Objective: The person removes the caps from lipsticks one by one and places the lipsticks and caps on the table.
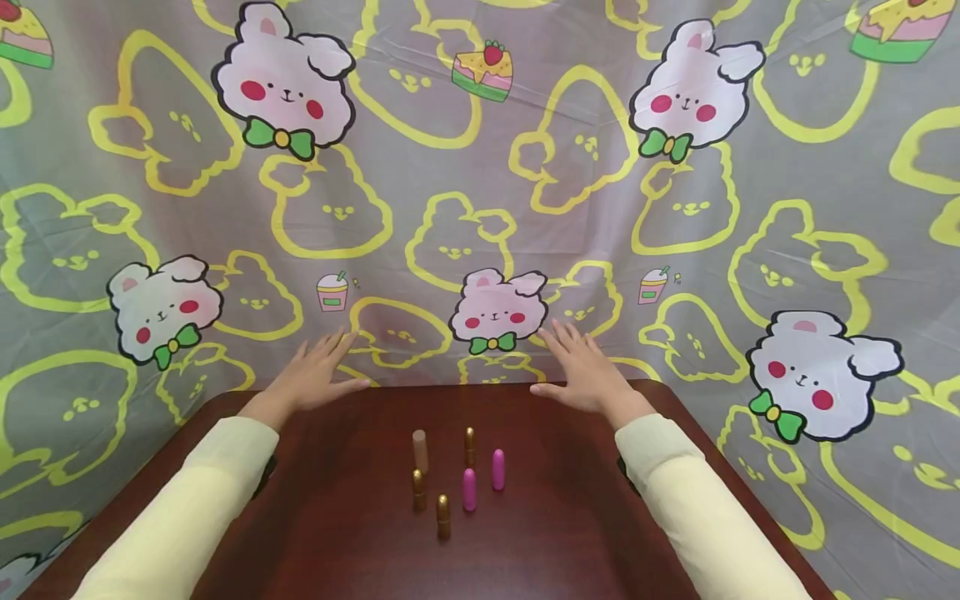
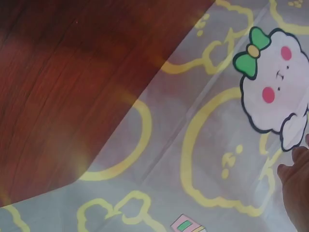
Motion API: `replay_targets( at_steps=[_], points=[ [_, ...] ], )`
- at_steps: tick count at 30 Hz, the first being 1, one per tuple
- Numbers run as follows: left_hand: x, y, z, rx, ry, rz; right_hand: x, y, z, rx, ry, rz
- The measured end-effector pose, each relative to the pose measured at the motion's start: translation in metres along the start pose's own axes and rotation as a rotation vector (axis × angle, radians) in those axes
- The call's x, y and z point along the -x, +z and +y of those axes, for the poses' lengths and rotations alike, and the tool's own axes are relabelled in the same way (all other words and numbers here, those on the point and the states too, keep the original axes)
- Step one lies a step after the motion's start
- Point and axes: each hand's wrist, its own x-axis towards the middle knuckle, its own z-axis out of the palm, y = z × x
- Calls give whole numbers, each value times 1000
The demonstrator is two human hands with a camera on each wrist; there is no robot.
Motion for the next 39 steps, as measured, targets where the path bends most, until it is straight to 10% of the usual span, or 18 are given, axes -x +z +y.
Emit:
replay_targets(
  at_steps=[39],
  points=[
    [35,19,23,113,82,-17,29,37,-44,-157,-124,61]
  ],
)
